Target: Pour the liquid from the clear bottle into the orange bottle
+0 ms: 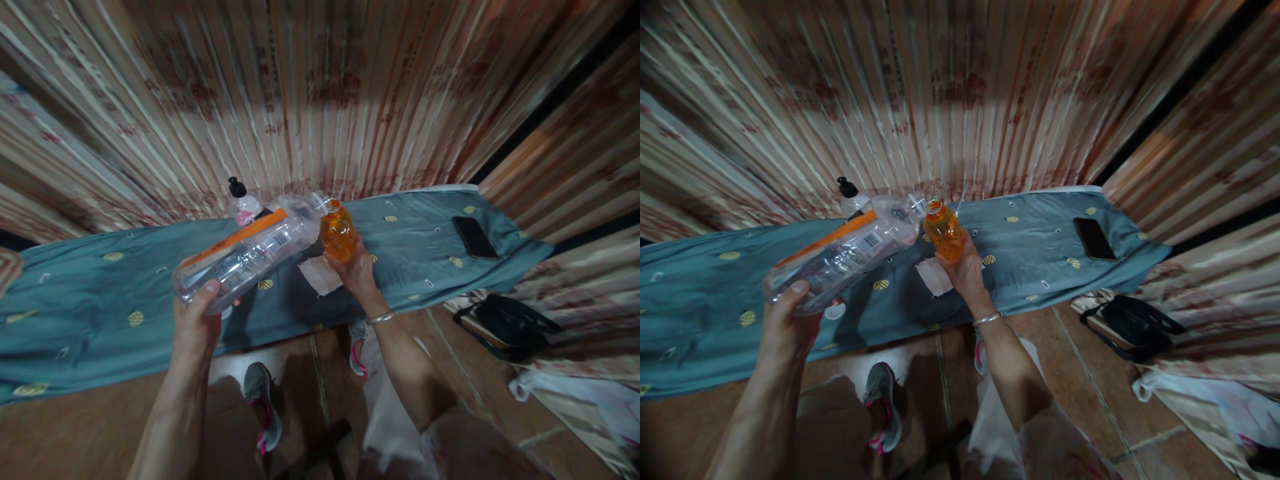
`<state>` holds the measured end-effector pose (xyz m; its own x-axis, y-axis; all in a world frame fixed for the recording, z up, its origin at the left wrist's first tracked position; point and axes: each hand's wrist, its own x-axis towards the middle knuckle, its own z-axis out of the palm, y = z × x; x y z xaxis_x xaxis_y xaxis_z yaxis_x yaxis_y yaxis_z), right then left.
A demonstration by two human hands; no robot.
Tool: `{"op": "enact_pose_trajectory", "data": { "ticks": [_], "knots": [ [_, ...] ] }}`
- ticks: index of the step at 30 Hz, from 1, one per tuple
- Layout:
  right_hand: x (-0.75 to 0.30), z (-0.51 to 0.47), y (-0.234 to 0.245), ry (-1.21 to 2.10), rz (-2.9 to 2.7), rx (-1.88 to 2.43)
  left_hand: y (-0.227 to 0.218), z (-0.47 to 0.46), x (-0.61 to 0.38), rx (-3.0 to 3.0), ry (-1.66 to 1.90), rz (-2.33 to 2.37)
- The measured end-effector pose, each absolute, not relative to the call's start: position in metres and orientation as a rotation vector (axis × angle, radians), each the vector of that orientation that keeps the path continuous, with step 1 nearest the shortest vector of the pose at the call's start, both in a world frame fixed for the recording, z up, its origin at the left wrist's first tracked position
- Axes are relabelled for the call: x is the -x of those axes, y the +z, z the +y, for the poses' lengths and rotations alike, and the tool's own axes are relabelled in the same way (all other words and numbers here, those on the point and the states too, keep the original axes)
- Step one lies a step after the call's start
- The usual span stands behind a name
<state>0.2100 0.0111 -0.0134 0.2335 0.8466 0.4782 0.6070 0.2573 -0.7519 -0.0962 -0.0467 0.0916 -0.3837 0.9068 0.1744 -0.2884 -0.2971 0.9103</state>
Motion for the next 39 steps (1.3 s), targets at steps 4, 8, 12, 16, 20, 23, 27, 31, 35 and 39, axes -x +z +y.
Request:
{"op": "enact_pose_trajectory", "data": {
  "ticks": [4,8,12,16,20,23,27,31,35,39],
  "knots": [
    [-0.209,0.011,-0.014,0.279,-1.453,1.436,0.089,-0.047,0.098,-0.928,1.797,1.065],
    [-0.208,0.011,-0.014,0.263,-1.453,1.432,0.087,-0.046,0.098,-0.929,1.799,1.072],
    [-0.209,0.012,-0.014,0.258,-1.459,1.445,0.087,-0.046,0.098,-0.929,1.800,1.076],
    [-0.211,0.012,-0.016,0.254,-1.479,1.457,0.087,-0.047,0.099,-0.921,1.799,1.073],
    [-0.212,0.013,-0.019,0.260,-1.479,1.450,0.087,-0.047,0.099,-0.916,1.792,1.076],
    [-0.212,0.013,-0.021,0.268,-1.454,1.440,0.087,-0.048,0.099,-0.921,1.779,1.078],
    [-0.212,0.013,-0.020,0.290,-1.440,1.441,0.088,-0.050,0.099,-0.942,1.763,1.085],
    [-0.210,0.012,-0.015,0.319,-1.425,1.441,0.088,-0.051,0.099,-0.902,1.765,1.099],
    [-0.209,0.010,-0.009,0.335,-1.420,1.448,0.088,-0.050,0.099,-0.937,1.755,1.099],
    [-0.208,0.008,-0.007,0.349,-1.421,1.455,0.088,-0.050,0.098,-0.932,1.757,1.099]
  ]
}}
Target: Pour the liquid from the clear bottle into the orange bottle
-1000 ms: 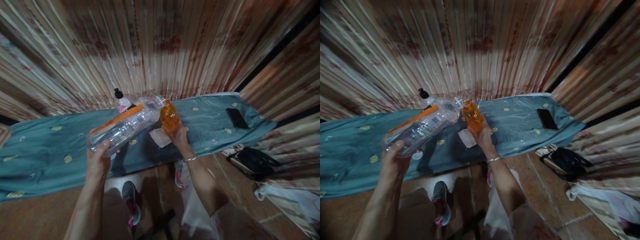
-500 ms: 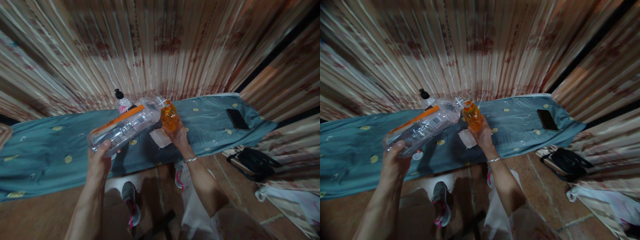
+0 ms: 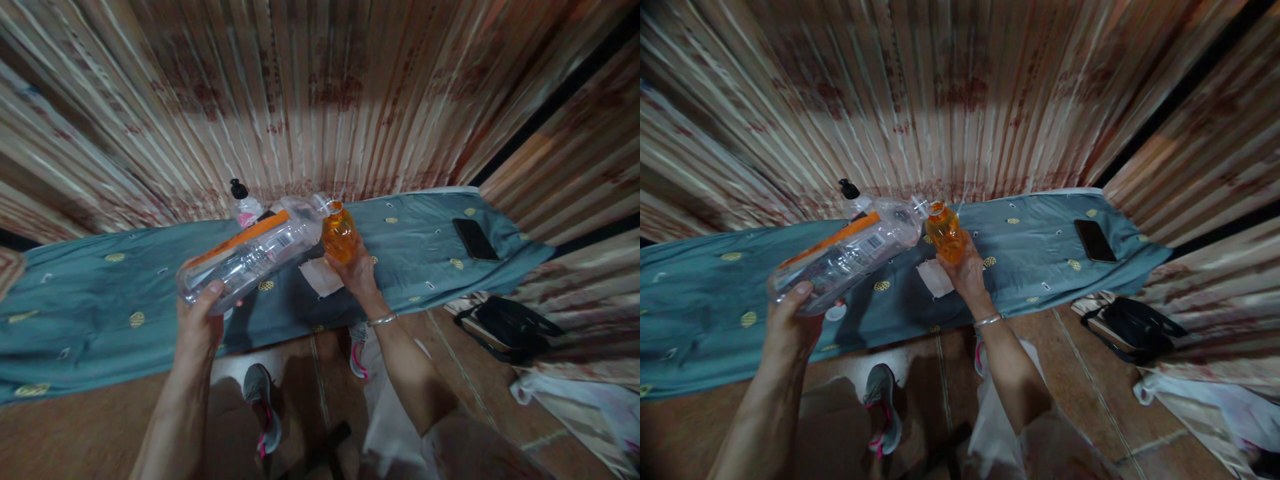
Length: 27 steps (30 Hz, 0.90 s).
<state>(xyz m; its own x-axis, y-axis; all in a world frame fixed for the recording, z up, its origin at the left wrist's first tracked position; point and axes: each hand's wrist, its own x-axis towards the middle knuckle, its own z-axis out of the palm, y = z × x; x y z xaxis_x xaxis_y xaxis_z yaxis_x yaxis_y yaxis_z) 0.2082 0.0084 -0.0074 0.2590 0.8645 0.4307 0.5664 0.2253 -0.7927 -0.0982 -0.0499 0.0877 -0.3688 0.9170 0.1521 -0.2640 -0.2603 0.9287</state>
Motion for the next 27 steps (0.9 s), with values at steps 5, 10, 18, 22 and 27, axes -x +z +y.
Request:
{"op": "enact_pose_trajectory", "data": {
  "ticks": [5,10,18,22,27],
  "knots": [
    [-0.209,0.011,-0.013,0.337,-1.424,1.440,0.087,-0.050,0.096,-0.869,1.792,1.083],
    [-0.211,0.013,-0.018,0.313,-1.411,1.431,0.090,-0.051,0.096,-0.901,1.764,1.105],
    [-0.213,0.012,-0.020,0.325,-1.435,1.417,0.091,-0.051,0.098,-0.963,1.739,1.101],
    [-0.211,0.012,-0.018,0.323,-1.433,1.437,0.090,-0.051,0.100,-1.011,1.735,1.089],
    [-0.210,0.011,-0.014,0.320,-1.429,1.464,0.089,-0.050,0.100,-0.982,1.731,1.086]
  ]
}}
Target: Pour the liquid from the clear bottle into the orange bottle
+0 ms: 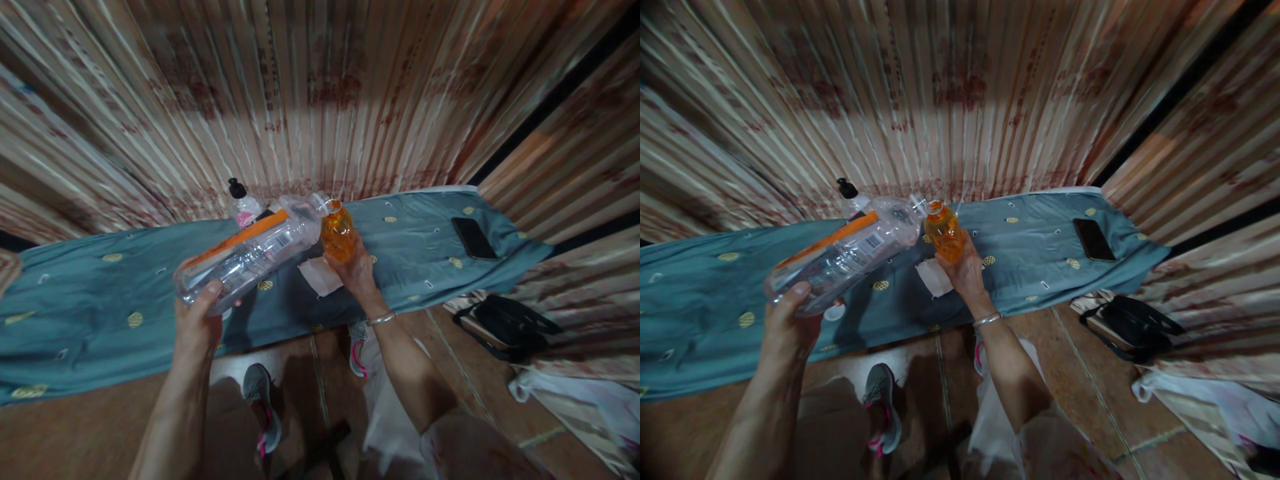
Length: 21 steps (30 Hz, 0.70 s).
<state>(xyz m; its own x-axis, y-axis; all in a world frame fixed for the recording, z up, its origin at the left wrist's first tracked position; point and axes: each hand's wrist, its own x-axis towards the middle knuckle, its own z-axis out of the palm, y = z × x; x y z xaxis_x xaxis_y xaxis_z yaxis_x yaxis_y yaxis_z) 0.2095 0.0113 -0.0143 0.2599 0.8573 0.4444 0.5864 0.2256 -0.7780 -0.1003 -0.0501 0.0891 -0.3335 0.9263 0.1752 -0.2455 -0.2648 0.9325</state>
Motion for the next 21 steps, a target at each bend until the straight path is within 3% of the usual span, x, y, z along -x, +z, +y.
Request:
{"op": "enact_pose_trajectory", "data": {
  "ticks": [21],
  "knots": [
    [-0.2093,0.0121,-0.0153,0.289,-1.414,1.447,0.0866,-0.0514,0.0973,-0.947,1.766,1.104]
  ]
}}
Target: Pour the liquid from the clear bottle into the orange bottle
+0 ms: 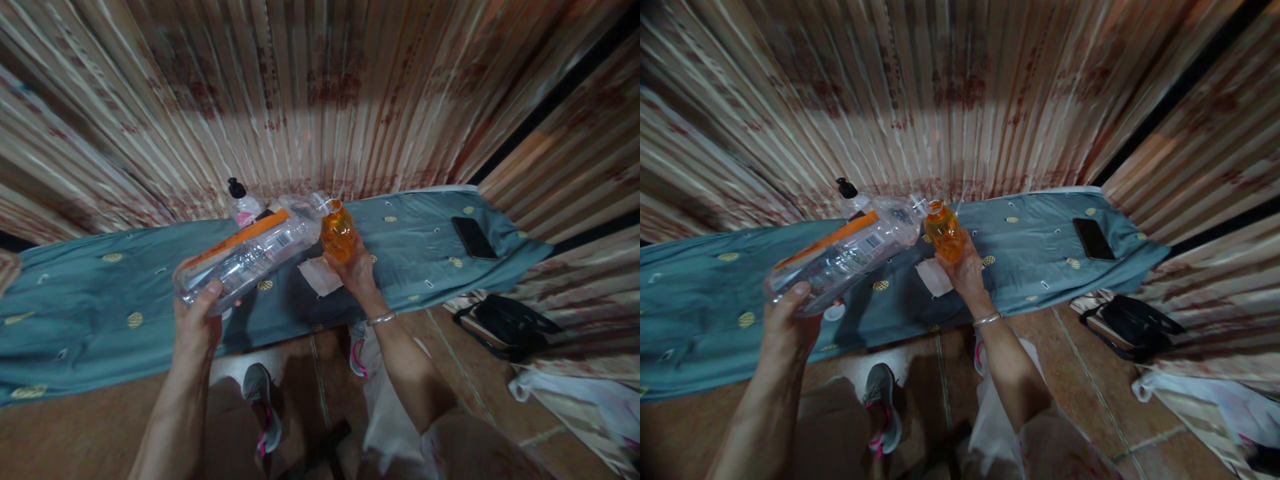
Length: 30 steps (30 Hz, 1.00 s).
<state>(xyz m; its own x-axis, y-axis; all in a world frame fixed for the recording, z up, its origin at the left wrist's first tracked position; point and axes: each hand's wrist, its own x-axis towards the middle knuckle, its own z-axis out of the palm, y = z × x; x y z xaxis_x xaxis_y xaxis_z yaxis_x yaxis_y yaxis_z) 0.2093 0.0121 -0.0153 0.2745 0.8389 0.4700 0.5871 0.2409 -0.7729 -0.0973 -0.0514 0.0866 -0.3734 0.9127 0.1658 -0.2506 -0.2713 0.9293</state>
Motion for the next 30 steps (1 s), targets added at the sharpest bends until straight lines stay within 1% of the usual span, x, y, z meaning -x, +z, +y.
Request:
{"op": "enact_pose_trajectory", "data": {
  "ticks": [20,30],
  "knots": [
    [-0.2132,0.0122,-0.0177,0.322,-1.449,1.412,0.0944,-0.0548,0.0915,-0.908,1.772,1.134],
    [-0.2106,0.0131,-0.0196,0.268,-1.435,1.418,0.0940,-0.0537,0.0906,-0.886,1.787,1.132]
  ]
}}
